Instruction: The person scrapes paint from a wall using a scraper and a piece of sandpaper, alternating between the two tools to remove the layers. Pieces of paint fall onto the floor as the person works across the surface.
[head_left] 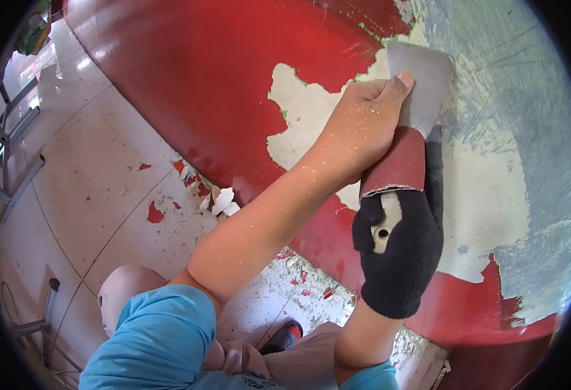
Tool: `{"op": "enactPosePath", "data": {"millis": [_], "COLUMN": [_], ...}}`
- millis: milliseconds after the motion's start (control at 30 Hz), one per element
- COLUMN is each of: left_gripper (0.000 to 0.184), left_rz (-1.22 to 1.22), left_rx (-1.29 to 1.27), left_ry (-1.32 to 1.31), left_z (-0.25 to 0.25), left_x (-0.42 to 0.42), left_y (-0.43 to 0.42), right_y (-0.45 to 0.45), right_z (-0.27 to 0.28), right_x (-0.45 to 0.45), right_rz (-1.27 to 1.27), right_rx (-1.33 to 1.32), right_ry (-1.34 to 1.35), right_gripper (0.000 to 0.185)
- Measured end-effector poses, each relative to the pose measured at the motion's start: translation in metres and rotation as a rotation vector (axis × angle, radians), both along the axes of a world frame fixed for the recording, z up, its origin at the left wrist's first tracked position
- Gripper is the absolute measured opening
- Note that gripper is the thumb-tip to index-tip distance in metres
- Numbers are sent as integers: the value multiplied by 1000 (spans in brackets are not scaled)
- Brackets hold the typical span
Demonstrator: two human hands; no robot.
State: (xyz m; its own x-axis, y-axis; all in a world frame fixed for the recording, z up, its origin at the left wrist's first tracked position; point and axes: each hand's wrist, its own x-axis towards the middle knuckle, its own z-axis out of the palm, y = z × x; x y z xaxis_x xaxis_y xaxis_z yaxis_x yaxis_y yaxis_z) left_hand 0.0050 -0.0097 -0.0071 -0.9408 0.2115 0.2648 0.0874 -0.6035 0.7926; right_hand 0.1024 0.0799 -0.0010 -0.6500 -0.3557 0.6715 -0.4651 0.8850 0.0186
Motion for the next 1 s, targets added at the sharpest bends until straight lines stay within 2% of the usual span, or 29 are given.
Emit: {"op": "enactPosePath", "data": {"millis": [67,100,200,233,267,333,367,400,433,467,533,567,600,667,733,767,800,867,933,967,1000], "left_gripper": [40,41,40,41,40,42,41,41,41,41,41,41,41,43,47,48,50,51,51,51,51], "left_rz": [76,66,194,198,107,104,148,194,70,64,134,71,13,98,187,255,230,120,92,68,70], "left_rx": [65,-38,-67,70,76,130,29,-68,32,-95,-11,76,160,151,-54,-16,90,136,169,206,209], "left_ry": [30,31,124,149,14,71,109,154,53,49,153,87,28,72,109,74,37,-44,-65,-79,-79], "left_z": [1,-4,3,10,15,15,7,-1,0,2,4,7,12,1,-15,-24,-33,-40,-43,-43,-45], "left_x": [7,1,-9,-14,-12,-6,-5,-5,0,-1,-11,-11,-11,-11,2,5,8,16,19,20,21], "left_y": [5,3,-4,-5,-11,-12,-9,-4,0,-6,-6,-7,-8,-6,-2,12,26,34,36,35,37], "right_y": [0,0,0,0,0,-13,-17,-20,-21,-21,-17,-15,-14,-17,-12,-4,5,19,24,20,13], "right_z": [1,1,1,1,1,4,0,-3,-5,-4,-1,-2,-4,-5,-14,-22,-29,-34,-33,-29,-22], "right_x": [-6,-10,-23,-25,-26,-12,-4,3,4,-2,-16,-17,-16,-17,-11,-5,1,6,9,14,23], "right_rz": [18,32,64,67,72,-27,-20,102,230,238,338,376,367,239,212,178,142,96,-25,-26,-10], "right_rx": [47,76,164,193,223,-60,-57,-757,-1448,-1439,-1394,-1383,-1395,-1065,-1105,-1150,-1197,-1250,-508,-508,-841], "right_ry": [72,120,237,261,287,88,91,-163,-435,-432,-491,-524,-528,-438,-465,-483,-500,-519,-309,-311,-477], "right_gripper": [45,47,53,55,57,23,23,28,34,34,48,57,57,55,55,56,56,56,55,55,54]}}
